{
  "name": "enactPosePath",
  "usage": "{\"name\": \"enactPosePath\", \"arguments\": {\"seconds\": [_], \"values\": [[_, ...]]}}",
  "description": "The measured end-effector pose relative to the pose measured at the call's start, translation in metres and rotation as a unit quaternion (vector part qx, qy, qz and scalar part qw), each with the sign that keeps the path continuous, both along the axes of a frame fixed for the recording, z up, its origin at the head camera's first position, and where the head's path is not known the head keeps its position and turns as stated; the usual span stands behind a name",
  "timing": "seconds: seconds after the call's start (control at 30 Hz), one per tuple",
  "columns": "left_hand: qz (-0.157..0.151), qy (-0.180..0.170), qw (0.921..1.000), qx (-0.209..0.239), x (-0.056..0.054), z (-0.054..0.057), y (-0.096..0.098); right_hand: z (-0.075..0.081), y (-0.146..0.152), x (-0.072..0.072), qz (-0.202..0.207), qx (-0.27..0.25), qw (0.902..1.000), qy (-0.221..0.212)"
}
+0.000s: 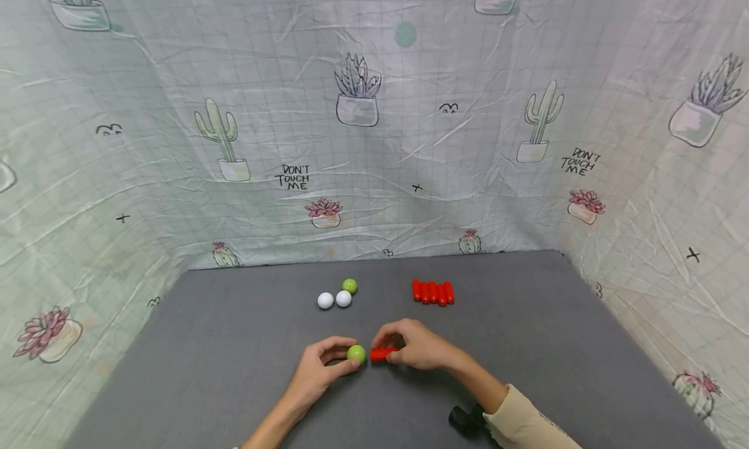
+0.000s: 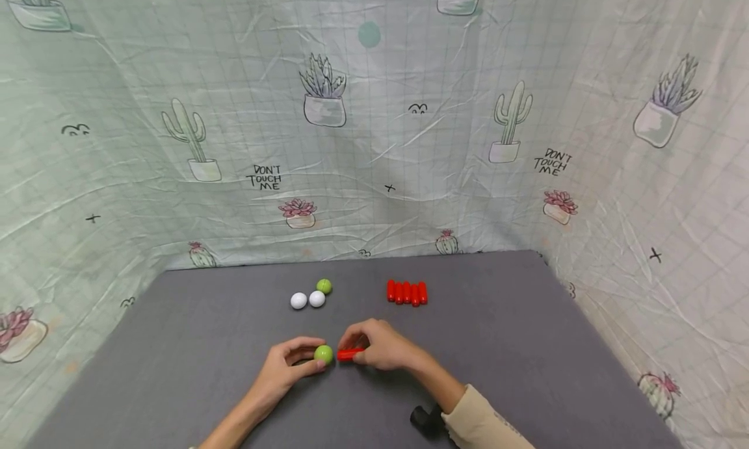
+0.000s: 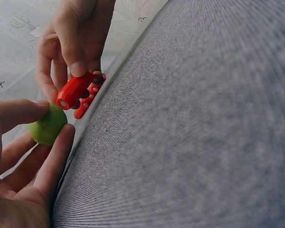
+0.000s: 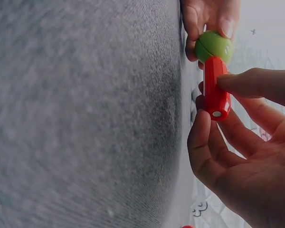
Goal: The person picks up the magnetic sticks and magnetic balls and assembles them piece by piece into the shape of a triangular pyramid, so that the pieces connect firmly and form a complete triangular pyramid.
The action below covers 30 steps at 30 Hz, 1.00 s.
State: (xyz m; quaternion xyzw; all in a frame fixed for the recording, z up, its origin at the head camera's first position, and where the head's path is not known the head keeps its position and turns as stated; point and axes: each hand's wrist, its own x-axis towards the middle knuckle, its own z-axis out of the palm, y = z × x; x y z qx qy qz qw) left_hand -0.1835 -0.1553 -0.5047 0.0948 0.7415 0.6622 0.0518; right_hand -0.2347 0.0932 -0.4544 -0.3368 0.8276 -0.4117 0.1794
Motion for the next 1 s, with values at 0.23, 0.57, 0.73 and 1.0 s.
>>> {"name": "enactPosePath", "arguments": {"seconds": [0.23, 0.57, 0.73, 1.0], "values": [[-0.012, -0.002, 0.9998, 0.013, 0.0025, -0.0029, -0.0003, -0.0045, -0.0051, 0.0027, 0.006, -0.006, 0.9999, -0.011], [-0.012, 0.025, 0.9995, -0.016, 0.0002, -0.0018, -0.0006, -0.0029, -0.0032, 0.0015, -0.008, -0.01, 0.9999, -0.003], [-0.016, 0.039, 0.9987, -0.03, -0.0008, -0.0018, -0.0011, -0.0033, -0.0011, -0.0009, -0.012, -0.009, 0.9999, -0.003], [-0.03, 0.057, 0.9968, -0.047, 0.0001, -0.0019, -0.0029, -0.0048, 0.0001, -0.0018, -0.018, -0.009, 0.9998, -0.01]]}}
